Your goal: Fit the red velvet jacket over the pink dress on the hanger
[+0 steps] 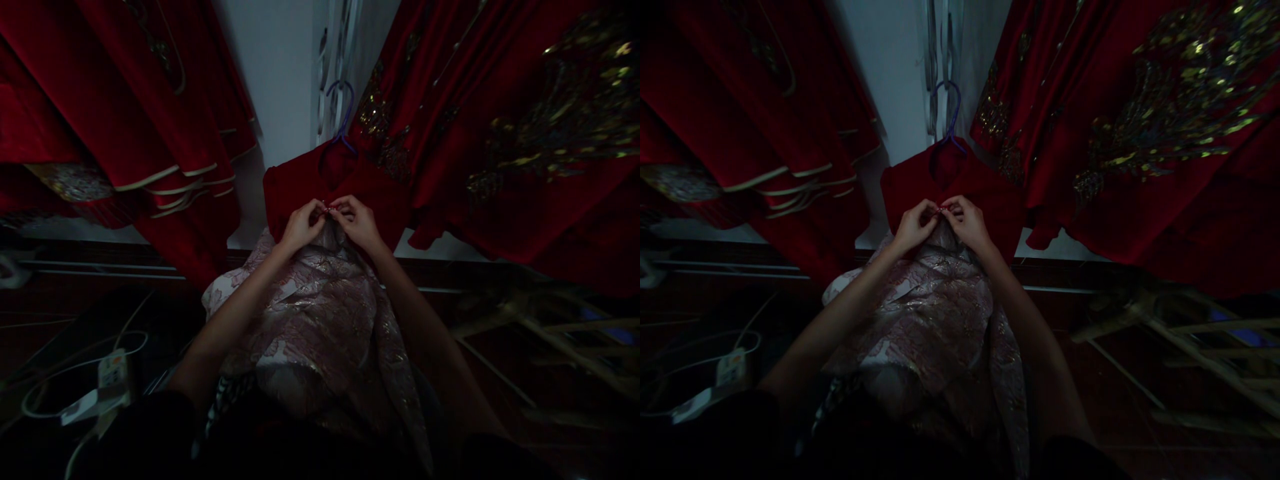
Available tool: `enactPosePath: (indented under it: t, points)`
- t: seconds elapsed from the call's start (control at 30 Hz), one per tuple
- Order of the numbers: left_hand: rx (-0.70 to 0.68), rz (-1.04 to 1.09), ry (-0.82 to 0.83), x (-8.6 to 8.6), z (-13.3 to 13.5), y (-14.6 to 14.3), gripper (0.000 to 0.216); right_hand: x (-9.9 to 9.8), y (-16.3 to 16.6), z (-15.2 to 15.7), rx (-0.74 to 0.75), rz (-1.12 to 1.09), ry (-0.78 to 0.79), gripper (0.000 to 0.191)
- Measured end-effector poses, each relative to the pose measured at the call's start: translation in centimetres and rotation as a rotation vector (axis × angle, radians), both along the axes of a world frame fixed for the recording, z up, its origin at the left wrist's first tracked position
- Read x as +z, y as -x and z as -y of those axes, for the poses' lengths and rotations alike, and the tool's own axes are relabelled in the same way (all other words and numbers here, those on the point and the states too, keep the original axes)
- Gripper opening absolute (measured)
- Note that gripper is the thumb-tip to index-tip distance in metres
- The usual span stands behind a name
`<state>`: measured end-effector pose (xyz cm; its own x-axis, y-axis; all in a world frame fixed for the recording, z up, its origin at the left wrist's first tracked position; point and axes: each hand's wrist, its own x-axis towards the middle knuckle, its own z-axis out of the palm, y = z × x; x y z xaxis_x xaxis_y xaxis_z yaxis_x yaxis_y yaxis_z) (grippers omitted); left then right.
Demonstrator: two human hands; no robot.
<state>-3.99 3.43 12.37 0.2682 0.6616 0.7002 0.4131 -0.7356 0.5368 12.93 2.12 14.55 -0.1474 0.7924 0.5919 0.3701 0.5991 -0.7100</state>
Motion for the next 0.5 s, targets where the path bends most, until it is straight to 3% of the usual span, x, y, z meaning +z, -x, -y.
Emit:
enactPosePath:
  t: [0.27, 0.5]
  points:
    - [0.08, -0.189, -0.096, 1.3, 0.0, 0.4, 0.007, 0.3, -0.2, 0.3, -0.019, 0.043, -0.053, 0.017]
    - [0.023, -0.244, -0.092, 1.8, 0.3, 0.6, 0.003, 0.3, 0.0, 0.3, -0.005, 0.008, 0.004, 0.019]
